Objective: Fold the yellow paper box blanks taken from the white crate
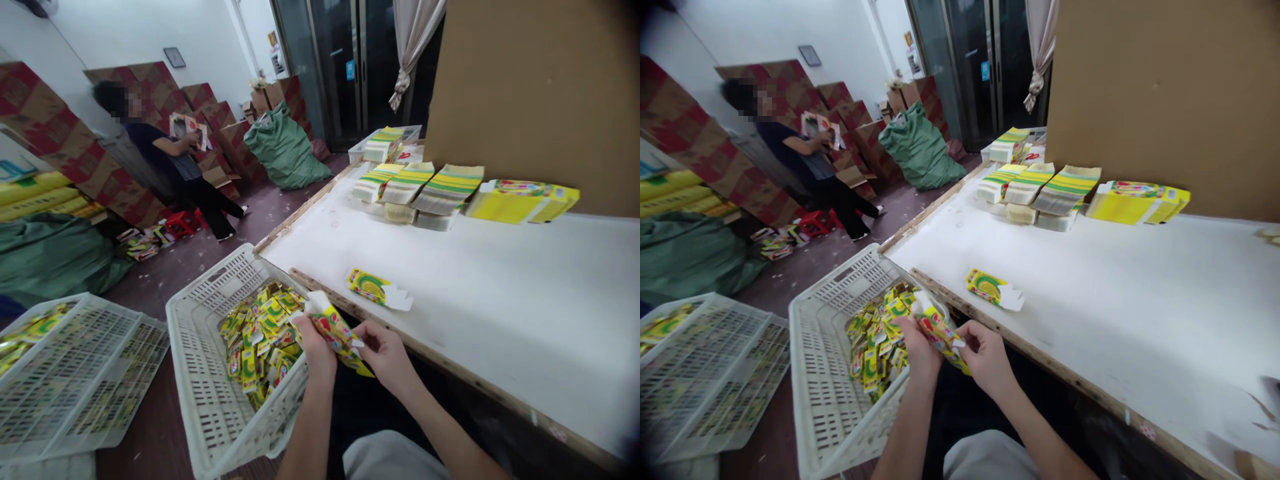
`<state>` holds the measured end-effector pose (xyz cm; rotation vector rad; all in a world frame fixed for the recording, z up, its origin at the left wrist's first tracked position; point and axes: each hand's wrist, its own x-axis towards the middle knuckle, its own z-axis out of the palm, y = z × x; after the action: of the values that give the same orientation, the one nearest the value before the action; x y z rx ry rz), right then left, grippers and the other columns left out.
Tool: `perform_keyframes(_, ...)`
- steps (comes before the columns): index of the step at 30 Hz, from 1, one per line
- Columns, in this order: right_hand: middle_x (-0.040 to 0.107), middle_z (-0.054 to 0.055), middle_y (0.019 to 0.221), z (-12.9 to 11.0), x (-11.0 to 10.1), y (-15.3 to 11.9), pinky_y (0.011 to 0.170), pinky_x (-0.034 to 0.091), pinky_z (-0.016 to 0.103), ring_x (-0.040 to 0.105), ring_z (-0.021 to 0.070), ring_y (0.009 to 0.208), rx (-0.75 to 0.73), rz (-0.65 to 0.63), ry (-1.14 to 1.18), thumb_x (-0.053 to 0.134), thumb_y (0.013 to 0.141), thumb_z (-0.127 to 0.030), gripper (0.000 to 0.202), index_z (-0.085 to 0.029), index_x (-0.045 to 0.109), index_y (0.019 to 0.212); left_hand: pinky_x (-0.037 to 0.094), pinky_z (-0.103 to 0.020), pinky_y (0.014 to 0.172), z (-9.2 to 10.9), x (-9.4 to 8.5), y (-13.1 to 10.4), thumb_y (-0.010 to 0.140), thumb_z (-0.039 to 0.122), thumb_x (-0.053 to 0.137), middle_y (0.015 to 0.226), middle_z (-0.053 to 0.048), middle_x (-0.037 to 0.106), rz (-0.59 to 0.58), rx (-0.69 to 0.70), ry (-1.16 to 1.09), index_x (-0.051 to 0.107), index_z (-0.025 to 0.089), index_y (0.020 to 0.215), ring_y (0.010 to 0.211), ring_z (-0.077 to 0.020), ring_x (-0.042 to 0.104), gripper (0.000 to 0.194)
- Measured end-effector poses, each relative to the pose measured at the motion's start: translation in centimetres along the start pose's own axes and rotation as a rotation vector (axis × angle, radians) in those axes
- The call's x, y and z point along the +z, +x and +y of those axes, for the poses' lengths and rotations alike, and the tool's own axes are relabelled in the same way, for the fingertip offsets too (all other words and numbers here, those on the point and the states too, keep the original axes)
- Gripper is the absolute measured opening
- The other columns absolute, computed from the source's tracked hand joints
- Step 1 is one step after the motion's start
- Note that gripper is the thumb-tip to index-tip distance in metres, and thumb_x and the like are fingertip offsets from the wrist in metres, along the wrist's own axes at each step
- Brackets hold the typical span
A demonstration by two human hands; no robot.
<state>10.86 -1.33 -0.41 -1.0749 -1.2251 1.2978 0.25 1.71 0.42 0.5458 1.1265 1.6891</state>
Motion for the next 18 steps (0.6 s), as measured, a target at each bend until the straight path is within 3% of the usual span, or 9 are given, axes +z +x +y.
perform_keyframes(4, 0.056, -0.001, 0.063, -0.1, -1.0, 0.7, 0.052, 0.041, 0.023, 0.049, 0.0126, 0.058, -0.001, 0.119, 0.166, 0.062, 0.067, -0.026, 0.013, -0.017, 0.053, 0.069, 0.044, -0.027, 0.062, -0.3, -0.1, -0.9, 0.071, 0.056, 0.056, 0.073, -0.003, 0.065, -0.233, -0.175, -0.097, 0.061, 0.015, 0.078, 0.063, -0.0152, 0.058, 0.041)
perform_keyframes(6, 0.054, -0.001, 0.062, -0.1, -1.4, 0.8, 0.051, 0.041, 0.022, 0.048, 0.0124, 0.058, -0.002, 0.135, 0.168, 0.062, 0.066, -0.026, 0.013, -0.018, 0.052, 0.067, 0.043, -0.025, 0.062, -1.0, -0.6, -1.3, 0.072, 0.048, 0.059, 0.067, -0.001, 0.064, -0.231, -0.158, -0.022, 0.063, 0.014, 0.073, 0.059, -0.0133, 0.057, 0.034)
perform_keyframes(11, 0.048, -0.004, 0.056, 0.1, -1.8, 0.7, 0.048, 0.038, 0.021, 0.043, 0.0104, 0.053, 0.009, 0.139, 0.126, 0.063, 0.064, -0.025, 0.015, -0.018, 0.050, 0.063, 0.038, -0.021, 0.054, -1.8, -1.5, -1.3, 0.074, 0.049, 0.057, 0.057, 0.002, 0.056, -0.278, -0.058, 0.091, 0.064, 0.013, 0.069, 0.053, -0.0098, 0.049, 0.036)
perform_keyframes(18, 0.044, -0.006, 0.052, 0.3, -1.0, 0.5, 0.046, 0.037, 0.020, 0.042, 0.0093, 0.048, 0.017, 0.094, 0.167, 0.064, 0.063, -0.026, 0.020, -0.019, 0.046, 0.061, 0.036, -0.020, 0.048, -2.0, -1.1, -1.0, 0.072, 0.050, 0.059, 0.057, 0.002, 0.056, -0.204, -0.071, 0.118, 0.060, 0.014, 0.067, 0.049, -0.0086, 0.046, 0.036)
